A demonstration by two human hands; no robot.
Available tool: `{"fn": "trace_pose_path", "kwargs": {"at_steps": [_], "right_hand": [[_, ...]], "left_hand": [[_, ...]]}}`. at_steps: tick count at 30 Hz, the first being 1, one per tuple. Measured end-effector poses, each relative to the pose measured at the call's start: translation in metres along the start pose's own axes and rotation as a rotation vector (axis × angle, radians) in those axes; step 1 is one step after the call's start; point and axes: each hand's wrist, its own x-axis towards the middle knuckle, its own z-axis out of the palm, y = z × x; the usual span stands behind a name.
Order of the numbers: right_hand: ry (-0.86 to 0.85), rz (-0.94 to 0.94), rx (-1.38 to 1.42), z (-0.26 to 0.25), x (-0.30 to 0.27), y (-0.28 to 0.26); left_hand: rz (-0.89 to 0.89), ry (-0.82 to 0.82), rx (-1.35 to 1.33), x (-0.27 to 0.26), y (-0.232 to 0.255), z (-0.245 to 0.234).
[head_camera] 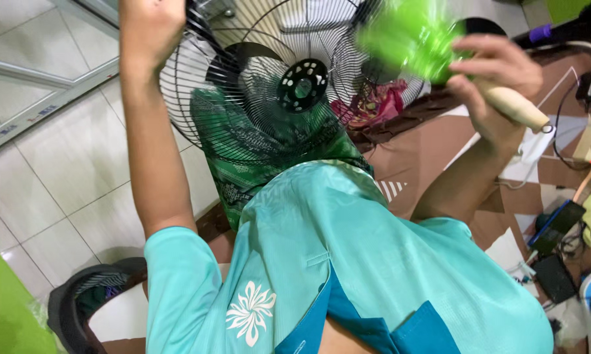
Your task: The person cleans a standing fan by brushing the front grille and blades with a green duster, then wipes the grille with a pink cloth after applying liquid from a spray bottle. The person holds the fan steady with one hand while cleaning with the other.
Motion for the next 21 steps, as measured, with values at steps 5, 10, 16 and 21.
{"fn": "trace_pose_path", "kwargs": {"at_steps": [5,10,16,21], "right_hand": [[-0.059,0.036,0.034,0.021,-0.008,0.014],[-0.17,0.131,-0.051,0.057,-0.049,0.042],[-0.304,0.365,0.114,0.109,-0.074,0.032],[-0.199,0.862,0.481,0.102,-0.073,0.033]], "left_hand": [[-0.249,0.01,-0.42,0.003,0.038,-0.011],[-0.27,0.066,-0.664,-0.004,0.071,-0.035],[-0.28,0.154,-0.651,-0.028,0.109,-0.045],[-0.286,0.246,-0.546,-0.05,0.121,-0.043]]}}
